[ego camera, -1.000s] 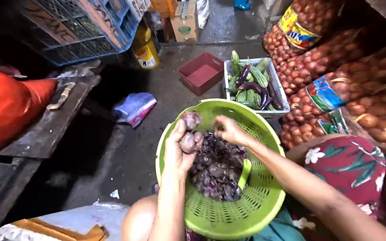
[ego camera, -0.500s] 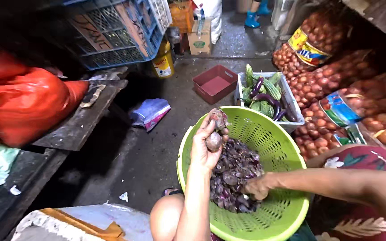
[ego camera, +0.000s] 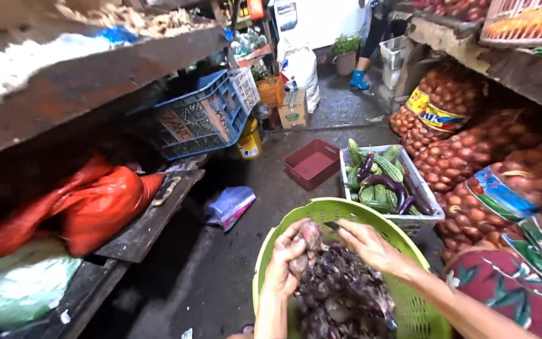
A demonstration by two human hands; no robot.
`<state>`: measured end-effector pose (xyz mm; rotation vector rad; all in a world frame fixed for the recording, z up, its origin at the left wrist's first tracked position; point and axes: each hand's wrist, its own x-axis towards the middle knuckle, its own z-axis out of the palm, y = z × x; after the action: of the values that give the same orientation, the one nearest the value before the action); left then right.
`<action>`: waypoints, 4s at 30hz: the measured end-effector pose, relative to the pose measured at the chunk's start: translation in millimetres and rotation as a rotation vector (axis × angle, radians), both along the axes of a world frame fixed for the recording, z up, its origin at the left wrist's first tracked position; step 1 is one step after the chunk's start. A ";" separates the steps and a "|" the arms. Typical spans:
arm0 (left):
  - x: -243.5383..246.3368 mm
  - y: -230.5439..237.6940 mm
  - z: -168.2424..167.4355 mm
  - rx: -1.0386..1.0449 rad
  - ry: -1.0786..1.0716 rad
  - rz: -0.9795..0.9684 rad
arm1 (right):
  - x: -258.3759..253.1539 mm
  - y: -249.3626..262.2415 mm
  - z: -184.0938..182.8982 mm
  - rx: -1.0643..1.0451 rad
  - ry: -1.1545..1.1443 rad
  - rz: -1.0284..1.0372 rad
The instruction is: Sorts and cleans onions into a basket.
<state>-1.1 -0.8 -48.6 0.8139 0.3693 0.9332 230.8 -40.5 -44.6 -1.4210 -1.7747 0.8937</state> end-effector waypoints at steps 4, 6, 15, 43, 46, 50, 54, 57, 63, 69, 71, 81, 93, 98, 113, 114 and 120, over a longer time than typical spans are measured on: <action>6.7 -7.0 2.3 0.078 0.251 -0.037 | 1.5 -15.9 2.1 0.244 -0.143 -0.090; 11.0 -10.3 0.8 0.118 0.349 -0.074 | 3.7 -19.9 1.5 0.449 -0.289 -0.113; 13.4 -7.0 -7.8 0.202 0.269 -0.162 | -0.3 -21.2 -19.9 0.753 -0.435 -0.148; 52.0 -36.9 -18.0 0.519 0.266 0.505 | -15.9 -24.3 -22.3 0.394 0.076 -0.187; 58.0 -40.0 -17.0 0.364 0.231 0.551 | -19.2 -28.3 -15.7 0.136 0.318 0.015; 52.6 -28.5 0.8 -0.371 -0.036 0.384 | -21.9 -33.4 -13.3 0.302 0.191 0.258; 42.9 -25.3 3.6 -0.569 -0.233 0.210 | -11.5 -27.8 -15.3 0.366 0.054 0.037; 40.9 -28.9 -4.3 -0.526 -0.269 0.062 | -5.9 -22.5 -12.4 0.397 -0.026 -0.138; 46.3 -35.0 -13.9 -0.302 -0.198 0.004 | -9.5 -26.4 -13.7 0.543 -0.237 -0.234; 44.0 -32.6 -11.3 -0.189 -0.175 -0.005 | -7.0 -21.0 -23.5 0.772 -0.380 -0.253; 41.6 -30.7 -11.4 -0.142 -0.160 0.030 | -7.3 -22.8 -23.4 0.783 -0.350 -0.201; 39.8 -27.7 -12.2 -0.009 -0.052 0.043 | -3.8 -25.4 -15.5 0.562 -0.152 -0.208; 34.6 -26.5 -8.3 0.137 0.044 0.015 | -0.6 -27.6 -21.3 0.701 -0.198 -0.100; 35.3 -26.9 -7.8 0.191 0.060 0.021 | -2.5 -31.2 -20.3 0.654 -0.146 -0.066; 41.4 -34.9 -11.4 0.167 0.001 0.076 | -6.2 -34.3 -22.1 0.552 -0.047 -0.055; 41.6 -35.4 -11.5 0.165 -0.005 0.079 | -5.9 -34.5 -22.2 0.547 -0.044 -0.054; 43.8 -32.9 -14.8 0.351 0.069 0.168 | -4.7 -39.2 -11.3 0.128 0.248 0.042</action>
<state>42.7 -33.7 -63.4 1.1512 0.3415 1.1479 226.1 -79.7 -55.9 -1.1431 -1.6482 0.9176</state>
